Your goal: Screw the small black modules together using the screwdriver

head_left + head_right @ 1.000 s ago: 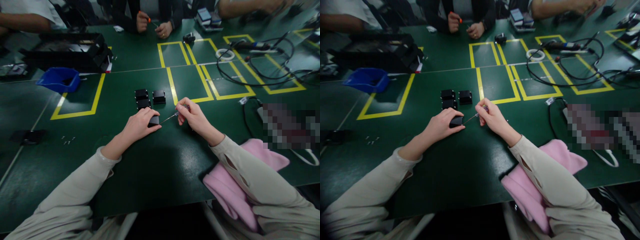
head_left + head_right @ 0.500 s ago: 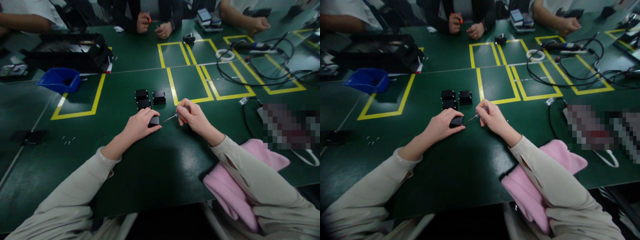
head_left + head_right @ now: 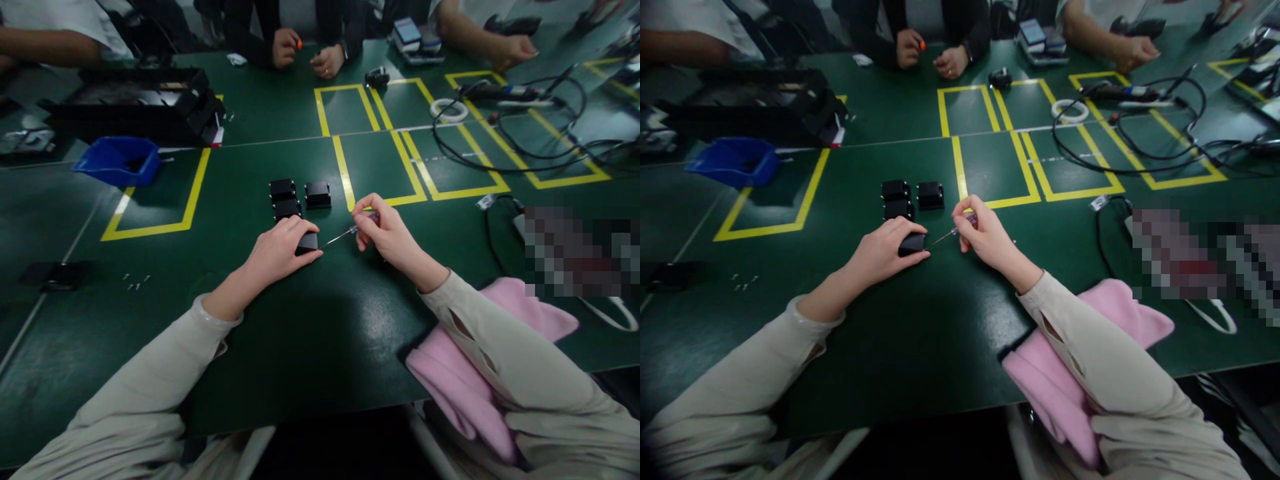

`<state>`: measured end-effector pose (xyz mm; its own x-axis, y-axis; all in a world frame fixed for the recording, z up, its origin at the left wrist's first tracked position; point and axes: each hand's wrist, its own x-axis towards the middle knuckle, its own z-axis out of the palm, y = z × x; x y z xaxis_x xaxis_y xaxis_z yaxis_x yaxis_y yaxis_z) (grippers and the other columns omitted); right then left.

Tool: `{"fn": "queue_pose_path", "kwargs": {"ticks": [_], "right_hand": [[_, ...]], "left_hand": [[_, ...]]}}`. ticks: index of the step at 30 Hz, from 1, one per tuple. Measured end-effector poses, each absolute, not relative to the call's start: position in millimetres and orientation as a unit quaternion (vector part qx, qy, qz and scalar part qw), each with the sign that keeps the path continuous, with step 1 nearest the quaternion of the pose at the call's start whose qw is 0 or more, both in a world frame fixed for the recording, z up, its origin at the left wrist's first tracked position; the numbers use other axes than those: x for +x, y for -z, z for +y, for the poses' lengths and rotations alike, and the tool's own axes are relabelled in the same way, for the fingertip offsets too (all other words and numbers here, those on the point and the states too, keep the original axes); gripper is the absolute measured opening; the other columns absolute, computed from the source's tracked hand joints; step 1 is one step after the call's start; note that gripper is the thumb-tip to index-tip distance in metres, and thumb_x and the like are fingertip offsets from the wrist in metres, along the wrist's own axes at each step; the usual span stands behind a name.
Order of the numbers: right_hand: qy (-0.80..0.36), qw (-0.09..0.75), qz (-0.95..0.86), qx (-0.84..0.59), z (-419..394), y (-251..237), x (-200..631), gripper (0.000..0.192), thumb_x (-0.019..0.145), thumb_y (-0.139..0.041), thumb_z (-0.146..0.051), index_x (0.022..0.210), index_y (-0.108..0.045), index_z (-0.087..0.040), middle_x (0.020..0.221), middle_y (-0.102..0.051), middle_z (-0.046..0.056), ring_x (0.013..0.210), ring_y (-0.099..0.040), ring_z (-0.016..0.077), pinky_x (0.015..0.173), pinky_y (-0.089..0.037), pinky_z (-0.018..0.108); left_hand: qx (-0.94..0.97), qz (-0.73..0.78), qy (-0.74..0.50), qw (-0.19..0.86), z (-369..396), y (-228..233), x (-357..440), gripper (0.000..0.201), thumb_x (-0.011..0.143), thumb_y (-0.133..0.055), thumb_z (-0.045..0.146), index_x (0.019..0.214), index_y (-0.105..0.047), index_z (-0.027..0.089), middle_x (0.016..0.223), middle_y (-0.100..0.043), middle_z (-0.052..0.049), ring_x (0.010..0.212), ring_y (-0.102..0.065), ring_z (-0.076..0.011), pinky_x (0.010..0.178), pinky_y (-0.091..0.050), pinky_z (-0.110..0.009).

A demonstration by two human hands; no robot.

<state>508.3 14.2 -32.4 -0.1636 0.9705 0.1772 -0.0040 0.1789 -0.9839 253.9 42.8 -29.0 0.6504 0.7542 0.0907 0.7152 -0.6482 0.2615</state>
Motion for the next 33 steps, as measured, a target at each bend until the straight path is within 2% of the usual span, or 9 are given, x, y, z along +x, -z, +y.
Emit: {"fn": "queue_pose_path", "kwargs": {"ticks": [3,7,13,18,24,30,33], "right_hand": [[-0.485,0.497,-0.584,-0.421,14.0,32.2,507.3,0.029,0.1,-0.071,-0.045,0.096,-0.052,-0.023,0.053,-0.051,-0.013,0.043,-0.056,0.0088,0.048,-0.042,0.022],[-0.479,0.487,-0.593,-0.427,13.8,31.8,507.5,0.038,0.101,-0.068,-0.055,0.088,-0.053,-0.023,0.046,-0.042,-0.014,0.04,-0.051,0.0083,0.046,-0.04,0.022],[-0.493,0.495,-0.584,-0.414,13.8,32.0,508.2,0.027,0.1,-0.071,-0.042,0.097,-0.052,-0.024,0.054,-0.053,-0.012,0.045,-0.057,0.0093,0.049,-0.043,0.022],[-0.483,0.478,-0.595,-0.43,14.0,31.5,508.4,0.036,0.102,-0.068,-0.054,0.09,-0.054,-0.023,0.047,-0.041,-0.014,0.04,-0.051,0.0086,0.047,-0.04,0.023],[-0.49,0.493,-0.59,-0.412,13.4,31.8,508.4,0.022,0.099,-0.069,-0.037,0.098,-0.052,-0.023,0.054,-0.053,-0.012,0.045,-0.057,0.0091,0.049,-0.043,0.022],[-0.478,0.476,-0.599,-0.432,13.8,31.6,508.5,0.032,0.101,-0.069,-0.049,0.09,-0.053,-0.023,0.047,-0.042,-0.014,0.042,-0.053,0.0091,0.047,-0.039,0.022],[-0.483,0.483,-0.598,-0.419,13.8,32.0,508.7,0.027,0.101,-0.069,-0.044,0.095,-0.051,-0.024,0.051,-0.048,-0.013,0.043,-0.055,0.0092,0.047,-0.039,0.022]], "left_hand": [[0.902,0.407,-0.098,0.104,42.3,28.2,254.1,0.039,0.099,-0.07,0.045,0.129,-0.061,0.021,0.126,-0.069,-0.012,0.116,-0.066,-0.032,0.085,-0.059,-0.042],[0.902,0.407,-0.097,0.106,42.2,27.5,254.3,0.04,0.099,-0.069,0.046,0.129,-0.06,0.022,0.127,-0.069,-0.012,0.116,-0.066,-0.0318,0.084,-0.059,-0.042],[0.903,0.406,-0.097,0.104,41.9,27.5,254.7,0.04,0.099,-0.069,0.047,0.129,-0.06,0.022,0.126,-0.069,-0.012,0.116,-0.066,-0.0316,0.083,-0.058,-0.041],[0.902,0.407,-0.103,0.106,42.2,28.8,253.9,0.039,0.099,-0.069,0.046,0.129,-0.06,0.022,0.126,-0.069,-0.012,0.116,-0.066,-0.0315,0.085,-0.059,-0.041],[0.902,0.408,-0.095,0.106,42.2,28.4,254.0,0.04,0.098,-0.07,0.045,0.129,-0.061,0.021,0.127,-0.069,-0.012,0.117,-0.066,-0.0321,0.086,-0.059,-0.042],[0.901,0.408,-0.102,0.102,41.9,29.1,254.0,0.039,0.098,-0.07,0.046,0.128,-0.061,0.023,0.126,-0.07,-0.011,0.117,-0.066,-0.0309,0.087,-0.059,-0.041],[0.901,0.408,-0.104,0.103,42.2,29.2,254.0,0.04,0.098,-0.07,0.047,0.128,-0.061,0.023,0.125,-0.07,-0.011,0.116,-0.066,-0.0313,0.085,-0.058,-0.041]]}}
